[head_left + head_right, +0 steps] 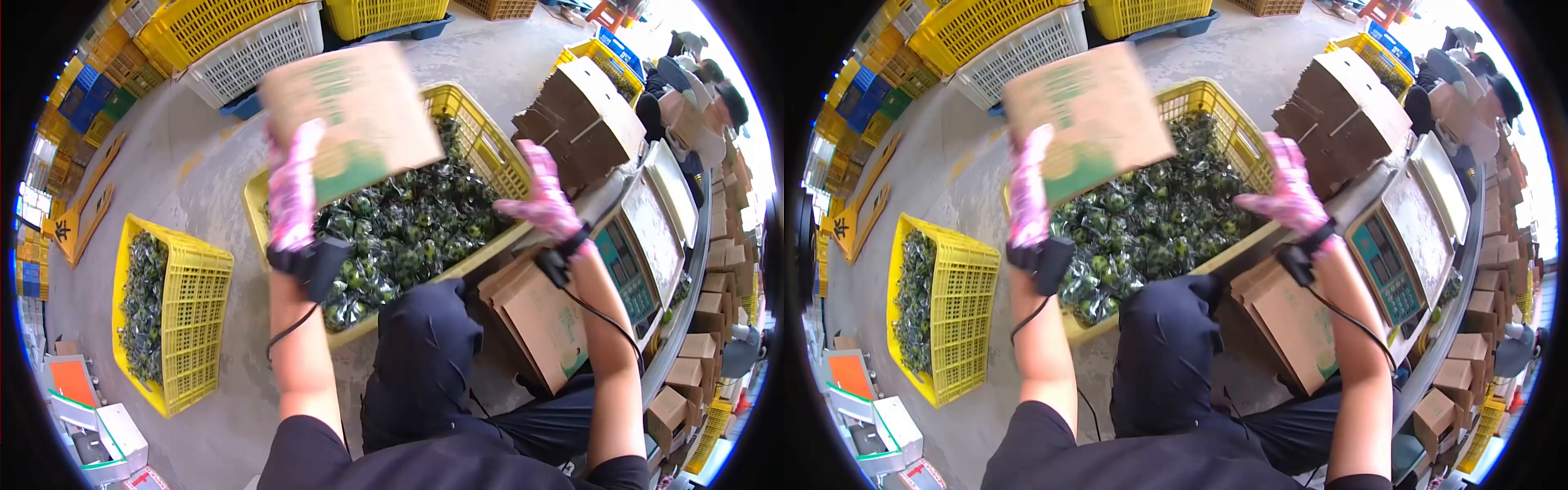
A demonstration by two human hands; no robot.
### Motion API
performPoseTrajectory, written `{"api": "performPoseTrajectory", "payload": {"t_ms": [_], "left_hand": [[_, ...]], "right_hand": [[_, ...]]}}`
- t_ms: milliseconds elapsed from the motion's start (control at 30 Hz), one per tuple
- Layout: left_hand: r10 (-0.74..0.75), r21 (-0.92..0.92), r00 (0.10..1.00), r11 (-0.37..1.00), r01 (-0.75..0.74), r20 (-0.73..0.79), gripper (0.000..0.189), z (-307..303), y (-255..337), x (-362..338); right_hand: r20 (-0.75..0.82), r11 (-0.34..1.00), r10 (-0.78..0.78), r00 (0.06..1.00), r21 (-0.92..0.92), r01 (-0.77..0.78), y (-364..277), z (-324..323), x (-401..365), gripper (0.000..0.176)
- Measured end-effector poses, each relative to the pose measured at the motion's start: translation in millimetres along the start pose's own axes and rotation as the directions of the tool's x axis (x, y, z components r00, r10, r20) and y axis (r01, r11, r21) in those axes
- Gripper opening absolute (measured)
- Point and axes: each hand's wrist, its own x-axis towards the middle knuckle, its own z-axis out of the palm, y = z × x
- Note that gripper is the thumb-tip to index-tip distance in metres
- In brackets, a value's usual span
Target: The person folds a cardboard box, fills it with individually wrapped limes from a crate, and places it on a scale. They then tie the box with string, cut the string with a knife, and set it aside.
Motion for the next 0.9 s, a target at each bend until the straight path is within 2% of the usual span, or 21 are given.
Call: {"api": "performPoseTrajectory", "payload": {"t_ms": [67, 100, 133, 167, 200, 233, 267, 300, 333, 400, 467, 500, 533, 600, 667, 700, 767, 800, 833, 867, 900], "left_hand": [[-0.117, -0.294, 0.991, 0.951, 0.093, -0.067, 0.052, -55.1, -32.3, 26.4], [-0.154, -0.432, 0.978, 0.898, 0.078, -0.143, 0.050, -61.2, -39.1, 23.2], [-0.110, -0.528, 0.984, 0.849, 0.020, -0.140, 0.053, -78.4, -67.0, 27.8], [-0.184, -0.605, 0.959, 0.796, 0.016, -0.217, 0.057, -96.8, -102.8, 30.1], [0.169, 0.021, 0.899, 0.984, -0.175, -0.405, 0.060, -97.7, -134.6, 24.4], [0.075, -0.212, 0.916, 0.963, -0.169, -0.393, 0.064, -103.7, -153.5, 25.6], [-0.020, -0.445, 0.926, 0.881, -0.162, -0.378, 0.070, -109.6, -172.5, 27.0], [-0.115, -0.640, 0.926, 0.753, -0.155, -0.359, 0.076, -107.0, -179.1, 29.1], [-0.234, -0.860, 0.963, 0.510, 0.003, -0.135, 0.074, -113.6, -180.5, 21.4], [-0.291, -0.871, 0.950, 0.490, 0.045, -0.115, 0.073, -131.3, -204.8, 13.9], [-0.345, -0.896, 0.937, 0.433, 0.104, -0.059, 0.070, -140.8, -217.1, 9.5], [-0.364, -0.907, 0.931, 0.402, 0.125, -0.033, 0.069, -141.2, -219.4, 9.0], [-0.383, -0.914, 0.924, 0.376, 0.150, -0.006, 0.067, -140.5, -221.2, 8.3], [-0.417, -0.924, 0.908, 0.331, 0.193, 0.040, 0.065, -135.1, -223.8, 8.9], [-0.445, -0.932, 0.893, 0.288, 0.219, 0.072, 0.063, -128.6, -226.2, 10.9], [-0.458, -0.931, 0.885, 0.278, 0.235, 0.086, 0.062, -125.5, -226.8, 11.7], [-0.518, -0.931, 0.850, 0.254, 0.263, 0.099, 0.060, -121.3, -225.2, 15.0], [-0.543, -0.945, 0.831, 0.192, 0.263, 0.121, 0.059, -120.1, -223.5, 16.6], [-0.412, -0.960, 0.868, -0.105, 0.259, 0.279, 0.056, -123.7, -224.5, 17.2], [-0.323, -0.931, 0.884, -0.250, 0.264, 0.338, 0.054, -124.0, -221.3, 18.6], [-0.230, -0.877, 0.891, -0.386, 0.287, 0.392, 0.052, -122.0, -215.0, 20.8]], "right_hand": [[0.184, 0.980, 0.031, 0.983, -0.198, 0.007, -5.7, 58.0, 45.3, 0.117], [0.236, 0.980, 0.075, 0.969, -0.196, -0.028, 2.8, 90.2, 70.5, 0.119], [0.286, 0.979, 0.112, 0.952, -0.197, -0.056, 9.6, 117.4, 98.4, 0.122], [0.317, 0.966, 0.186, 0.930, -0.233, -0.114, 5.3, 135.9, 125.8, 0.124], [0.340, 0.948, 0.260, 0.904, -0.269, -0.172, 5.1, 151.4, 151.8, 0.125], [0.321, 0.951, 0.268, 0.908, -0.236, -0.198, 15.0, 168.5, 174.8, 0.127], [0.324, 0.935, 0.323, 0.889, -0.258, -0.245, 11.0, 176.2, 193.5, 0.128], [0.310, 0.942, 0.311, 0.898, -0.225, -0.249, 19.0, 186.9, 206.3, 0.126], [0.317, 0.949, 0.298, 0.901, -0.203, -0.242, 27.5, 197.3, 215.7, 0.123], [0.415, 0.982, 0.174, 0.893, -0.136, -0.129, 35.9, 221.7, 218.2, 0.117], [0.435, 0.931, 0.266, 0.860, -0.347, -0.112, 15.9, 228.4, 198.0, 0.118], [0.475, 0.950, 0.237, 0.847, -0.294, -0.102, 18.0, 228.1, 185.2, 0.118], [0.519, 0.967, 0.251, 0.817, -0.163, -0.194, 24.1, 227.5, 166.0, 0.116], [0.532, 0.970, 0.145, 0.834, -0.241, -0.015, 16.3, 229.3, 132.6, 0.114], [0.414, 0.946, 0.242, 0.878, -0.301, -0.119, 2.1, 249.1, 120.1, 0.111], [0.388, 0.935, 0.321, 0.864, -0.276, -0.224, -7.7, 250.2, 126.3, 0.107], [0.332, 0.946, 0.315, 0.889, -0.178, -0.269, 2.9, 258.1, 135.7, 0.106], [0.300, 0.949, 0.312, 0.901, -0.146, -0.280, 7.9, 256.7, 138.3, 0.104], [0.251, 0.974, 0.196, 0.948, 0.066, -0.219, 38.8, 269.8, 141.4, 0.101], [0.166, 0.916, 0.227, 0.960, 0.299, -0.268, 35.7, 259.4, 141.2, 0.096], [0.228, 0.679, 0.226, 0.947, 0.660, -0.321, 35.9, 247.2, 141.4, 0.093]]}}
